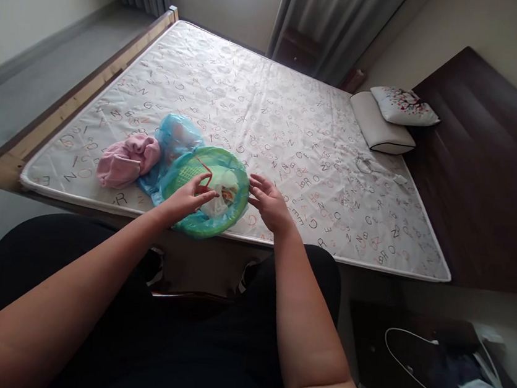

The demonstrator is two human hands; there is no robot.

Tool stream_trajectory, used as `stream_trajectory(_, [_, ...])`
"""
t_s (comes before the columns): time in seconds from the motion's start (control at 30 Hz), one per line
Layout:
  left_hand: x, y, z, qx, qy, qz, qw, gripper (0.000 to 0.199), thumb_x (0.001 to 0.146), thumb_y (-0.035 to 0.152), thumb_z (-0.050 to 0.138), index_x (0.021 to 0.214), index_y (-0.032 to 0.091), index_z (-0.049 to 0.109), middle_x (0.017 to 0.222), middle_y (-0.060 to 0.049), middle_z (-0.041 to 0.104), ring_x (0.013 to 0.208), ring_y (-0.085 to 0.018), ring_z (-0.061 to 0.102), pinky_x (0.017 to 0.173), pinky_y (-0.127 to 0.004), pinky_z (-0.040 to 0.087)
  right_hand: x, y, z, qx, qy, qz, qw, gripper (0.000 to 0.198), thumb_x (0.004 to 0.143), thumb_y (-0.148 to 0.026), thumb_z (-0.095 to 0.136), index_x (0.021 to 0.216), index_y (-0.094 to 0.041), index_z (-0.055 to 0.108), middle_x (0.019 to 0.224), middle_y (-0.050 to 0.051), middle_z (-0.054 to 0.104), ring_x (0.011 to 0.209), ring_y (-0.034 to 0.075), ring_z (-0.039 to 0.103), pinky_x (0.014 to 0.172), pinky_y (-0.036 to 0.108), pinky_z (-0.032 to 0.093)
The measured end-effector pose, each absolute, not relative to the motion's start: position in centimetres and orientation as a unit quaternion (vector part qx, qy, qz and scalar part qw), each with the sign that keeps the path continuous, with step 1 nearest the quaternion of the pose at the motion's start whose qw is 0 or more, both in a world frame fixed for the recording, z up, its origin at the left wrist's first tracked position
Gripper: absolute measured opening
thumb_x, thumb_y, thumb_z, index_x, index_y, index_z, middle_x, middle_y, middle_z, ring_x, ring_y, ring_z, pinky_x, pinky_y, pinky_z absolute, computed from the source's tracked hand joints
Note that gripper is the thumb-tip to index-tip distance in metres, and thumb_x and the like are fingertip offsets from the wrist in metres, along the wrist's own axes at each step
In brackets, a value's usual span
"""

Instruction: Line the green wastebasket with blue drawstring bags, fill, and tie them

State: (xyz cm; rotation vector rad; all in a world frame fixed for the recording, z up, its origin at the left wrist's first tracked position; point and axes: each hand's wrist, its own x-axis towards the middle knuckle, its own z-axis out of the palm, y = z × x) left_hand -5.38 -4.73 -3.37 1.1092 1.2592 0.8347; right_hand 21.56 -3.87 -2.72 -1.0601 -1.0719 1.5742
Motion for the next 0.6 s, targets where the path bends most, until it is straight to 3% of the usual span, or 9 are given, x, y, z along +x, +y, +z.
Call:
stream_trajectory(0.1, [-4.9, -5.3, -4.3, 0.555, 0.472, 0.388, 0.564, 0.126, 0.080, 0.059, 0.091, 0.180, 0.024, 0.024, 0.133, -0.017, 0.077, 0.065, -0.012, 0.059, 0.059, -0.025, 0.048, 20.2, -4.0, -3.1, -0.378, -0.456, 0.653, 0.472, 0.053, 0.084, -0.044, 0.089, 0.132, -0.030, 0.072, 0.147, 0.006, 0.075, 0.144, 0.028, 0.066, 0.126, 0.048, 0.054])
stream_trajectory(0.17, [-4.6, -5.7, -4.9, 0.612, 0.451, 0.406, 0.508, 0.132, 0.080, 0.058, 0.093, 0.182, 0.029, 0.015, 0.136, -0.015, 0.074, 0.072, -0.013, 0.062, 0.067, -0.027, 0.054, 19.3, -4.1, -3.4, -0.349, -0.454, 0.668, 0.476, 0.053, 0.084, -0.042, 0.089, 0.132, -0.030, 0.074, 0.150, 0.005, 0.074, 0.149, 0.028, 0.063, 0.131, 0.049, 0.049])
stream_trajectory(0.3, [-4.0, -6.3, -5.8, 0.705, 0.465, 0.330, 0.422, 0.124, 0.078, 0.054, 0.094, 0.179, 0.024, 0.028, 0.140, -0.017, 0.069, 0.088, -0.020, 0.068, 0.075, -0.032, 0.058, 17.8, -4.5, -3.5, -0.329, -0.456, 0.684, 0.465, 0.048, 0.084, -0.039, 0.088, 0.130, -0.030, 0.076, 0.150, 0.005, 0.075, 0.152, 0.027, 0.061, 0.133, 0.048, 0.047])
stream_trajectory(0.4, [-4.0, -6.1, -6.0, 0.702, 0.496, 0.316, 0.402, 0.105, 0.085, 0.048, 0.083, 0.174, 0.020, 0.034, 0.140, -0.017, 0.068, 0.096, -0.023, 0.071, 0.077, -0.034, 0.060, 17.6, -4.5, -3.6, -0.377, -0.433, 0.672, 0.468, 0.037, 0.090, -0.034, 0.078, 0.127, -0.027, 0.075, 0.151, 0.007, 0.073, 0.146, 0.026, 0.066, 0.120, 0.044, 0.059])
stream_trajectory(0.5, [-4.4, -5.6, -6.0, 0.675, 0.508, 0.344, 0.410, 0.094, 0.087, 0.044, 0.073, 0.170, 0.019, 0.037, 0.136, -0.016, 0.069, 0.091, -0.021, 0.072, 0.076, -0.034, 0.062, 18.1, -4.0, -4.0, -0.517, -0.413, 0.583, 0.471, 0.029, 0.098, -0.019, 0.059, 0.123, -0.022, 0.072, 0.145, 0.010, 0.073, 0.127, 0.022, 0.075, 0.105, 0.039, 0.065])
stream_trajectory(0.6, [-4.7, -5.1, -5.8, 0.674, 0.502, 0.354, 0.409, 0.087, 0.087, 0.046, 0.072, 0.164, 0.016, 0.046, 0.131, -0.015, 0.071, 0.082, -0.017, 0.069, 0.070, -0.030, 0.060, 18.5, -3.7, -4.6, -0.631, -0.461, 0.490, 0.386, 0.030, 0.100, -0.011, 0.051, 0.119, -0.019, 0.073, 0.131, 0.012, 0.077, 0.114, 0.021, 0.077, 0.106, 0.041, 0.063])
